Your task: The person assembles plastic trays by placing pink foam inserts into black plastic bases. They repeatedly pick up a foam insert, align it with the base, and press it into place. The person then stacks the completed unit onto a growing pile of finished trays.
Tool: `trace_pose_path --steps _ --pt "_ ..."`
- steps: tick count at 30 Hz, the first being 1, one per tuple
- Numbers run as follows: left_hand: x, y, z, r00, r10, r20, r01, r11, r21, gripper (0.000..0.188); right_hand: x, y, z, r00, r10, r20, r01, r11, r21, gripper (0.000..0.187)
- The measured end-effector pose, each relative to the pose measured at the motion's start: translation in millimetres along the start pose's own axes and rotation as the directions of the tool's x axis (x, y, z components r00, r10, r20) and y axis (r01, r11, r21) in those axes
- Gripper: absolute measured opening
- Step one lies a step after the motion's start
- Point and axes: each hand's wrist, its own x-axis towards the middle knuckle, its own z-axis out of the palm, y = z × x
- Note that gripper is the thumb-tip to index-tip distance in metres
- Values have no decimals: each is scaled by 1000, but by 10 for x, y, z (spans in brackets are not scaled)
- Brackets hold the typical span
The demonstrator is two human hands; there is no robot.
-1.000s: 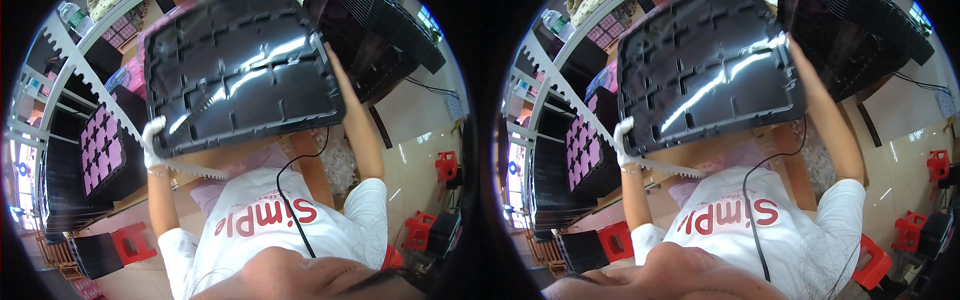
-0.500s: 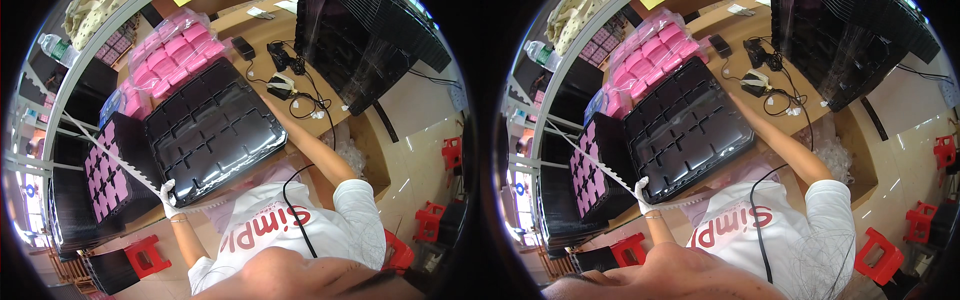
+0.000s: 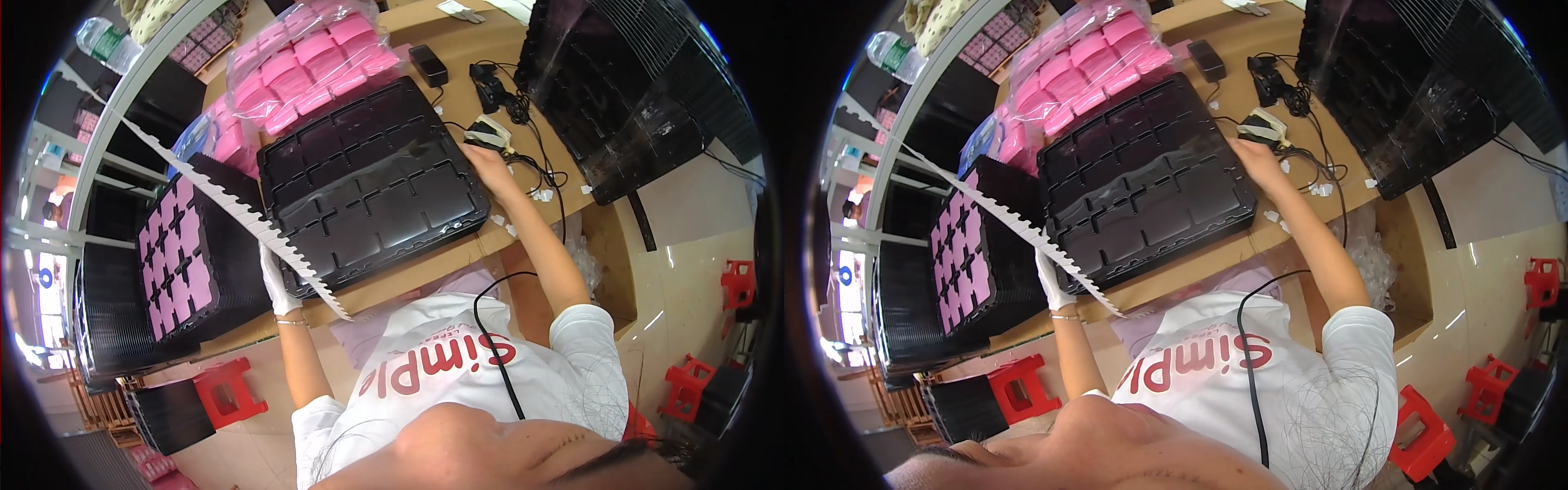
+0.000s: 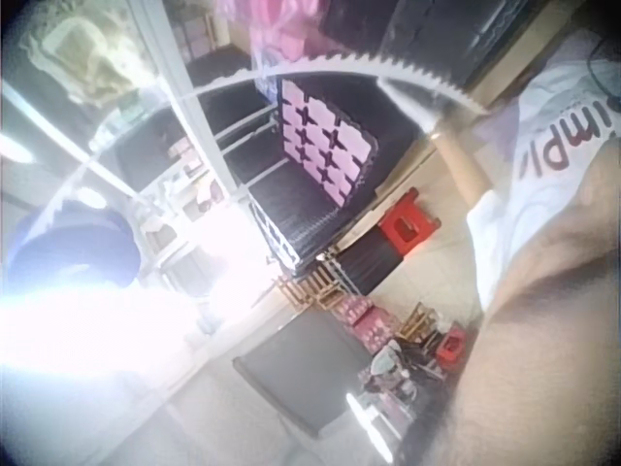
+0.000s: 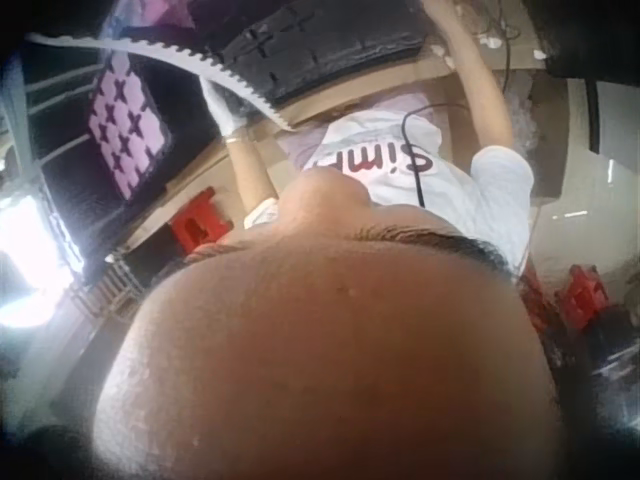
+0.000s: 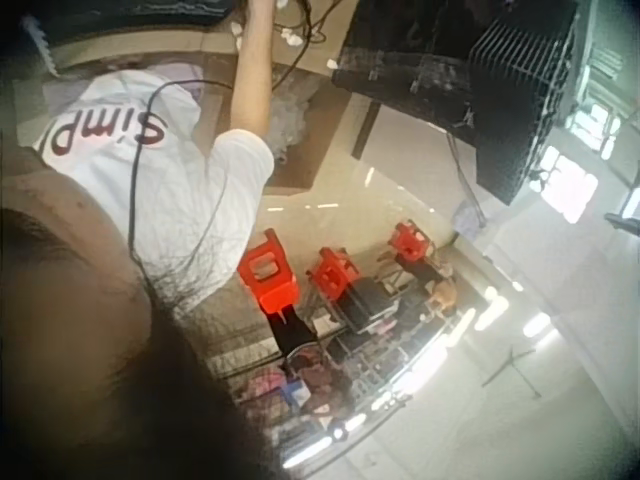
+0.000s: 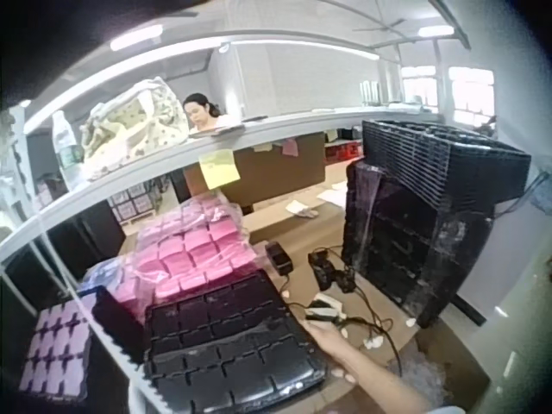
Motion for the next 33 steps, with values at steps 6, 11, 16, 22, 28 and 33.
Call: trace_pose_path --steps 6,11,16,22,28,33 --pt "-456 594 160 951 8 308 -76 974 212 42 -192 -170 -142 881 -402 -248 338 904 -263 23" --pt "-758 846 344 897 -156 414 -113 824 555 16 -784 -808 830 850 -523 71 526 828 -194 16" --pt "-816 1017 423 983 3 184 -65 942 329 31 -1165 -535 1632 750 -212 626 322 944 -66 45" --pt "-705 963 147 986 166 31 -165 986 -31 50 -1268 -424 1905 698 -6 716 130 984 -119 19" --pt "-918 645 43 883 -105 457 6 977 213 46 -1083 -624 2057 769 -116 628 134 991 20 15" --pt "-809 599 152 994 70 82 -64 995 -79 22 -1113 -595 2033 796 -13 606 64 996 -63 24"
